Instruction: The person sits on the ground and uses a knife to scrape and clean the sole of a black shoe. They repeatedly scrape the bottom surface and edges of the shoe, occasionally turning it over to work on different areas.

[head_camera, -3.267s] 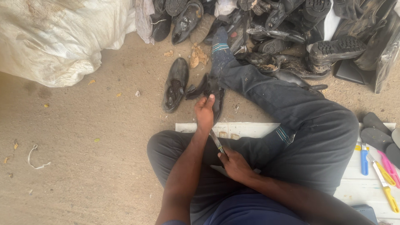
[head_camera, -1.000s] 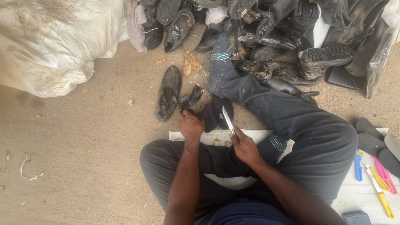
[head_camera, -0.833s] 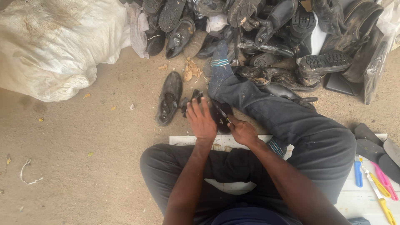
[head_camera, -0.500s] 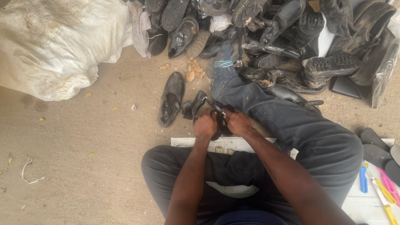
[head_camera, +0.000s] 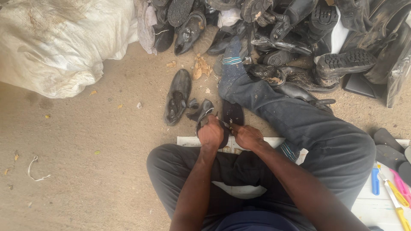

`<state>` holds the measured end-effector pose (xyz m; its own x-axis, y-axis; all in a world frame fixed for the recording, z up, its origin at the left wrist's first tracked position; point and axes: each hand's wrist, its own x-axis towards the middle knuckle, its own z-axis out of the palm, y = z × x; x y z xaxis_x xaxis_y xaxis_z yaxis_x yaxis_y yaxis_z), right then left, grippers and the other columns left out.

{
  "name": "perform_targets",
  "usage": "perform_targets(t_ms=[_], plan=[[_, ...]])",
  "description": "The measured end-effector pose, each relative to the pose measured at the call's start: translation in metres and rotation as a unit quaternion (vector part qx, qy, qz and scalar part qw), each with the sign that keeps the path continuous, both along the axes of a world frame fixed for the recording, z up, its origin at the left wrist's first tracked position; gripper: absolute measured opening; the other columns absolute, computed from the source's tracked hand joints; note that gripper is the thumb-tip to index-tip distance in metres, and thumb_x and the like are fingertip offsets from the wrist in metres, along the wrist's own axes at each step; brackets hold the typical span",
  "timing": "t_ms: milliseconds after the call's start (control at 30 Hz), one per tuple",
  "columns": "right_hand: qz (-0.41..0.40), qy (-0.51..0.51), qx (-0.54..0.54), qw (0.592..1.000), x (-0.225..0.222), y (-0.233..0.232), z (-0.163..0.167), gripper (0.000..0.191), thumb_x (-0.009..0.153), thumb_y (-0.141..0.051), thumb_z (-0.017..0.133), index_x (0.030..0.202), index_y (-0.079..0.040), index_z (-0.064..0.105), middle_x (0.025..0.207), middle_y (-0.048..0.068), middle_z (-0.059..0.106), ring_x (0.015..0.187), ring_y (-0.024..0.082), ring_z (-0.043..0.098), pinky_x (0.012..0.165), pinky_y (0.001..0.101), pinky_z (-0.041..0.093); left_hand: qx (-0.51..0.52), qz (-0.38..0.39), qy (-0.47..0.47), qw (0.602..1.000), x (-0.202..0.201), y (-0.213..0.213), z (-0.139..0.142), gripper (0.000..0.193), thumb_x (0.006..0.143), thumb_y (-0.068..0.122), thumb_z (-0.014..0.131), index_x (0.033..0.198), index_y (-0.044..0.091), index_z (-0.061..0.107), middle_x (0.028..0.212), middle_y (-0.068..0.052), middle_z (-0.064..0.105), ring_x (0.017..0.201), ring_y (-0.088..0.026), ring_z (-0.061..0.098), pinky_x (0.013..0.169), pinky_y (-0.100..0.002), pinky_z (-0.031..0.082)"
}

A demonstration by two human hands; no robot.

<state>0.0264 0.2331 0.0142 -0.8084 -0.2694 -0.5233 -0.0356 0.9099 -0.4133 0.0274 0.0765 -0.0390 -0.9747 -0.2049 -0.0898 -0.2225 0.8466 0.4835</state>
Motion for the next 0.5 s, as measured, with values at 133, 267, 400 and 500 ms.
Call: perform_targets(t_ms=[133, 267, 400, 500], plan=[[0.07, -0.031, 0.061, 0.995, -0.002, 0.016, 0.035, 0.043, 0.105, -0.031, 0.042, 0.146, -0.021, 0.051, 0.107, 0.013, 0.074, 0.098, 0.032, 0.073, 0.088, 0.0477, 0.056, 0.016, 0.016, -0.003, 1.0, 0.013, 0.002, 0.022, 0.023, 0.105, 0.03, 0.049, 0.101, 0.008, 0.055, 0.073, -0.025, 0.071, 0.07, -0.047, 0.07, 0.066, -0.058, 0.054], [0.077, -0.09, 0.084, 0.989, 0.024, 0.053, 0.071, 0.041, 0.105, -0.031, 0.043, 0.143, -0.03, 0.055, 0.108, 0.008, 0.073, 0.097, 0.025, 0.073, 0.088, 0.0446, 0.058, 0.035, 0.029, 0.022, 0.999, 0.035, 0.006, 0.043, 0.021, 0.104, 0.029, 0.053, 0.104, 0.008, 0.056, 0.069, -0.026, 0.07, 0.068, -0.047, 0.069, 0.064, -0.057, 0.054], [-0.018, -0.082, 0.04, 0.996, 0.03, 0.062, 0.078, 0.041, 0.103, -0.034, 0.046, 0.143, -0.03, 0.055, 0.1, 0.01, 0.078, 0.098, 0.027, 0.075, 0.093, 0.0462, 0.055, 0.088, 0.04, 0.005, 0.995, 0.071, 0.015, 0.05, 0.021, 0.103, 0.027, 0.055, 0.111, 0.008, 0.058, 0.068, -0.025, 0.069, 0.066, -0.046, 0.07, 0.062, -0.055, 0.055], [-0.033, -0.017, 0.059, 0.998, 0.024, 0.058, 0.067, 0.04, 0.105, -0.034, 0.046, 0.143, -0.025, 0.058, 0.104, 0.014, 0.076, 0.103, 0.033, 0.075, 0.096, 0.0486, 0.056, 0.064, 0.124, 0.041, 0.989, 0.07, 0.001, 0.047, 0.025, 0.1, 0.027, 0.06, 0.112, 0.006, 0.059, 0.073, -0.025, 0.071, 0.068, -0.048, 0.07, 0.064, -0.057, 0.053]])
